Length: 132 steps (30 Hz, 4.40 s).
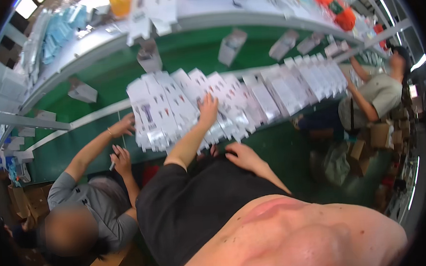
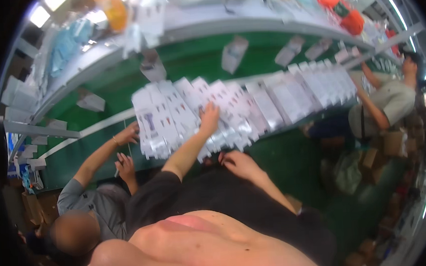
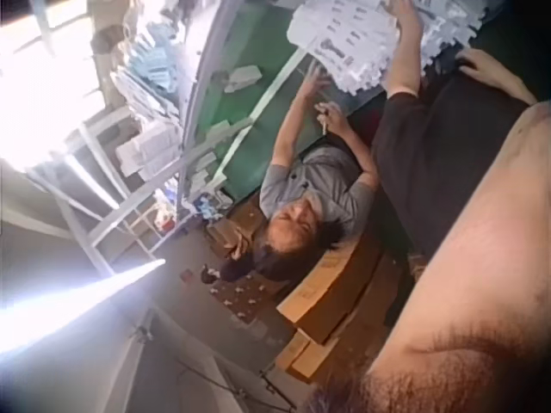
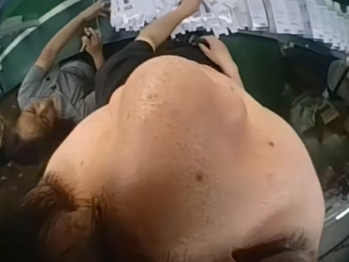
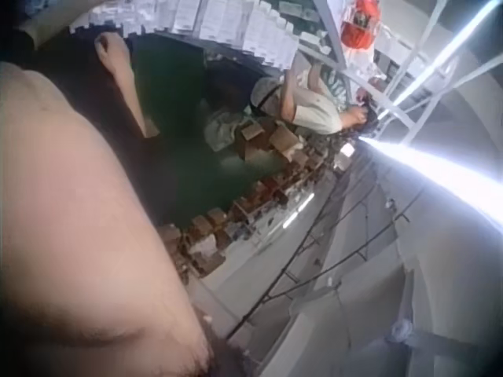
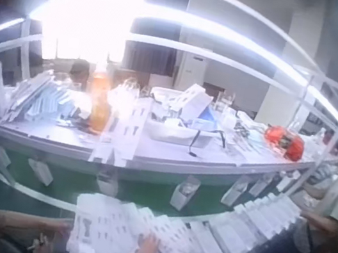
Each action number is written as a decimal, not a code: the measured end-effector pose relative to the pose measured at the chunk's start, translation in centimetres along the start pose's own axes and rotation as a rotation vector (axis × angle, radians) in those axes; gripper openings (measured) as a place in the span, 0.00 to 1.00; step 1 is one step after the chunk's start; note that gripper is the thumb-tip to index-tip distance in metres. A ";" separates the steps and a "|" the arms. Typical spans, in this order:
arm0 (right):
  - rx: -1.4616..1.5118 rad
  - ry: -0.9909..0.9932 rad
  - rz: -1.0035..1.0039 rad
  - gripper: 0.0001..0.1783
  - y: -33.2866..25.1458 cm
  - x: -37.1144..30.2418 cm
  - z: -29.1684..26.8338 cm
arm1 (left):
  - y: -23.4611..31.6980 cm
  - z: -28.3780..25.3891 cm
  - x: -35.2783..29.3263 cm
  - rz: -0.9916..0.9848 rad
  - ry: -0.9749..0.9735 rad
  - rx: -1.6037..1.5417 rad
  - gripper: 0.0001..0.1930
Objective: Packing electronic components into small white boxes at a factory workbench.
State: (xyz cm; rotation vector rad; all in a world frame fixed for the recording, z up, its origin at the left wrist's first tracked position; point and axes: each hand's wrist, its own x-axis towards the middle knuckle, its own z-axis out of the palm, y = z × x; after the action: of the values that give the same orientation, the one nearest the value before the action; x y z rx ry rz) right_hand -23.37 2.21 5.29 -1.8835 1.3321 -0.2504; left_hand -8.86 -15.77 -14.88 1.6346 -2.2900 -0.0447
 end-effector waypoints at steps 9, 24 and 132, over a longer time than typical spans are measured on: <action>0.069 -0.017 -0.085 0.17 4.5 -1.8 -1.6 | 1.5 -9.8 0.7 -0.064 0.327 -0.460 0.22; 0.091 0.562 -0.519 0.55 8.9 -5.8 -7.5 | 21.1 -27.1 -11.8 -0.636 0.090 -1.080 0.25; -0.520 0.899 -0.126 0.27 6.5 0.3 -4.8 | 13.0 -0.2 -0.5 0.396 -0.424 -0.015 0.38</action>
State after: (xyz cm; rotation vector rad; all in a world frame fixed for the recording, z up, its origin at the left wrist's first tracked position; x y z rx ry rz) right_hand -30.58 -1.26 3.84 -2.4130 1.9976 -0.9827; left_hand -20.56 -10.82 -12.06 1.2216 -2.8833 -0.3435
